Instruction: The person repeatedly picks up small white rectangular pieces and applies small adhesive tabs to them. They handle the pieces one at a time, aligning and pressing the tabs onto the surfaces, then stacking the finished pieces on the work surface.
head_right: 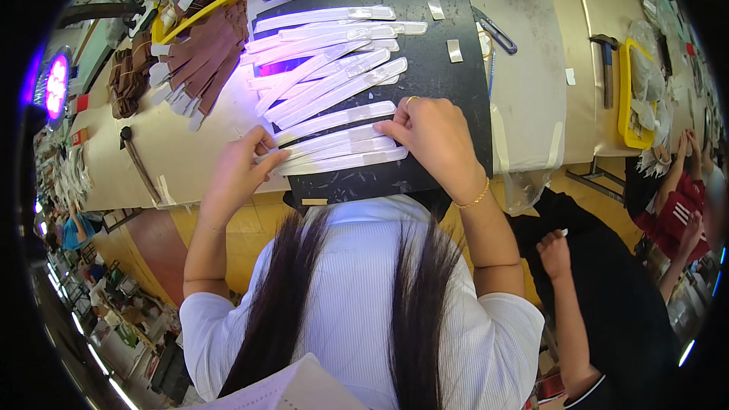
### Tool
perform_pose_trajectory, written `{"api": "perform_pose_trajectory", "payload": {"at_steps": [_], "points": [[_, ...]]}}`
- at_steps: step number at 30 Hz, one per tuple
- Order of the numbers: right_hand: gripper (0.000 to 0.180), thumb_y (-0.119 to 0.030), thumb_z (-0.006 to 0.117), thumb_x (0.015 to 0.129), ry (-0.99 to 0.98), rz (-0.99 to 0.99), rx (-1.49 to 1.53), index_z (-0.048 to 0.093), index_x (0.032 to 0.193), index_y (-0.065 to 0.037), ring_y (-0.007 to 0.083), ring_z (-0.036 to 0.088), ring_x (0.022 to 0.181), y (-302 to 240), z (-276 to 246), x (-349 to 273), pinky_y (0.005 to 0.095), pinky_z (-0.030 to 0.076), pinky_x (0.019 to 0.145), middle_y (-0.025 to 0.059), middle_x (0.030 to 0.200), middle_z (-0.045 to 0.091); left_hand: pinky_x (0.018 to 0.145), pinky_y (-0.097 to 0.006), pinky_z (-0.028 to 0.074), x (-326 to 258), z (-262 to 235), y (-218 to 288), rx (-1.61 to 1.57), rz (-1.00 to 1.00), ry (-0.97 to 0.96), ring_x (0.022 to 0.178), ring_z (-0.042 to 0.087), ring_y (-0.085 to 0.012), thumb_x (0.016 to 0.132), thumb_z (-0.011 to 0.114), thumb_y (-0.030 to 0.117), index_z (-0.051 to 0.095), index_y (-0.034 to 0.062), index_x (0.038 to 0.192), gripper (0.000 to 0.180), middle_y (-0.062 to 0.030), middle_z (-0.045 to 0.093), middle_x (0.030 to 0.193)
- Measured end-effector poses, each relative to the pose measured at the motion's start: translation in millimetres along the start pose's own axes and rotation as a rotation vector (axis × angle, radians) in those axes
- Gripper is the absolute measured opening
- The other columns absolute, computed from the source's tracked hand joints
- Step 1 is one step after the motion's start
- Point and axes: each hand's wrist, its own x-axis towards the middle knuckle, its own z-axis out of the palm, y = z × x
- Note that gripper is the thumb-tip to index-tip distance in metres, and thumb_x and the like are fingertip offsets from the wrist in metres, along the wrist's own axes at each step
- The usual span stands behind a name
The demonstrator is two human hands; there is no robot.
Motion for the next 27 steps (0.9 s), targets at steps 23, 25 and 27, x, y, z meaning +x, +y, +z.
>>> {"api": "perform_pose_trajectory", "payload": {"at_steps": [23, 25, 27], "points": [[0.01, -0.003, 0.074, 0.085, 0.074, -0.011, 0.195, 0.069, 0.093, 0.0, 0.0144, 0.059, 0.068, 13.1, -3.8, -34.9, 0.0275, 0.048, 0.063, 0.0069, 0.081, 0.062, 0.08, -0.04, 0.043, 9.9, 54.8, 28.5, 0.145, 0.673, 0.22, 0.09, 0.055, -0.0267, 0.082, 0.077, 0.017, 0.069, 0.0067, 0.097, 0.02, -0.007, 0.057, 0.092], [0.01, -0.003, 0.074, 0.085, 0.086, -0.026, 0.2, 0.069, 0.093, 0.0, 0.015, 0.059, 0.067, 12.2, -1.5, -34.1, 0.0278, 0.048, 0.063, 0.007, 0.081, 0.062, 0.08, -0.04, 0.043, 8.5, 58.1, 24.7, 0.176, 0.707, 0.245, 0.09, 0.056, -0.0263, 0.082, 0.077, 0.018, 0.07, 0.0073, 0.101, 0.023, -0.0066, 0.057, 0.093], [0.01, -0.003, 0.074, 0.085, 0.099, -0.04, 0.201, 0.069, 0.093, 0.0, 0.0157, 0.059, 0.067, 11.7, 0.1, -33.7, 0.0281, 0.048, 0.063, 0.0072, 0.081, 0.062, 0.081, -0.04, 0.043, 7.8, 60.4, 22.6, 0.21, 0.766, 0.29, 0.092, 0.056, -0.0258, 0.082, 0.077, 0.02, 0.07, 0.0084, 0.106, 0.028, -0.006, 0.058, 0.096]]}}
